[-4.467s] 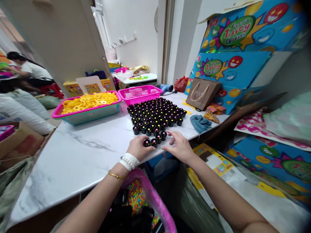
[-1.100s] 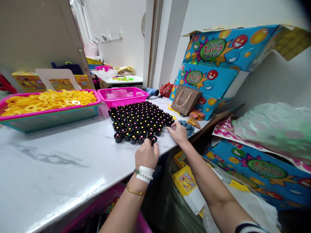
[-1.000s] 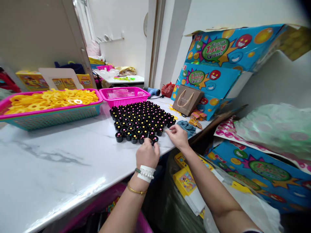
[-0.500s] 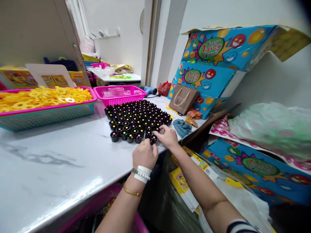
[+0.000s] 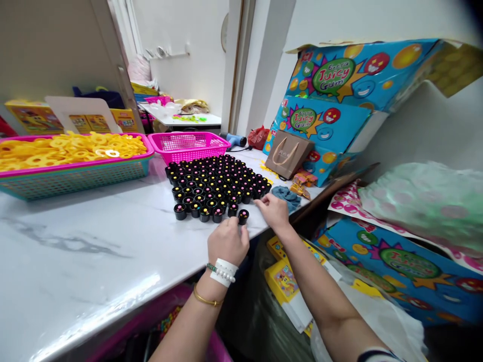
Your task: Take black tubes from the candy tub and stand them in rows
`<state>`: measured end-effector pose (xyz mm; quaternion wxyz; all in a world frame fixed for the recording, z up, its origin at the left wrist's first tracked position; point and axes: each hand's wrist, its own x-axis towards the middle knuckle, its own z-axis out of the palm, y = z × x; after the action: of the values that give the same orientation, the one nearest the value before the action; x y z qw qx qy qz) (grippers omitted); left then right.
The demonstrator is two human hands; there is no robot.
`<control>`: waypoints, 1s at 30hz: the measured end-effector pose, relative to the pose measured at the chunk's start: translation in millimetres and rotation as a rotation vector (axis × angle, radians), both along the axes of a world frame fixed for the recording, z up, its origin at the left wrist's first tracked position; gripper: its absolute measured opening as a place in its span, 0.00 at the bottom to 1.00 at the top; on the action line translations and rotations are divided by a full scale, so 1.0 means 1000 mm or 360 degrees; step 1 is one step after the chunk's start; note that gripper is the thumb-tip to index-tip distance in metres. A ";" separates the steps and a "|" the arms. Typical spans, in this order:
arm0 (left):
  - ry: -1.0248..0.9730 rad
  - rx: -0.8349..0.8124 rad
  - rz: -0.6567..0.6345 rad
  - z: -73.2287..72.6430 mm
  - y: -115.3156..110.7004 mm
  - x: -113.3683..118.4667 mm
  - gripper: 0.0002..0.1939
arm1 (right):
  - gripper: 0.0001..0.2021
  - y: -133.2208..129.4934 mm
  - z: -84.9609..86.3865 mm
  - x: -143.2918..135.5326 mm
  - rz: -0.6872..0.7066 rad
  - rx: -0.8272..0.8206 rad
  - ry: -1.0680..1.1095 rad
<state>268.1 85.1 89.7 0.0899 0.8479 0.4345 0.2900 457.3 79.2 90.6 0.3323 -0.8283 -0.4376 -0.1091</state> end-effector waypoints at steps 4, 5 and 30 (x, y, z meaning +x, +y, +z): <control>0.0049 -0.0011 -0.0045 0.001 0.001 0.000 0.11 | 0.13 -0.031 -0.001 -0.028 0.0437 0.0178 0.0276; 0.0082 -0.0020 -0.0059 0.002 0.002 0.000 0.12 | 0.14 -0.036 0.000 -0.035 0.0501 0.0169 0.0312; -0.0026 -0.0147 0.0119 0.005 0.005 0.002 0.15 | 0.20 -0.012 -0.011 -0.020 0.0240 0.0031 -0.0212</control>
<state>269.7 90.2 95.0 0.1216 0.8237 0.4780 0.2797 437.4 67.5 79.2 0.3178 -0.7807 -0.5187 -0.1430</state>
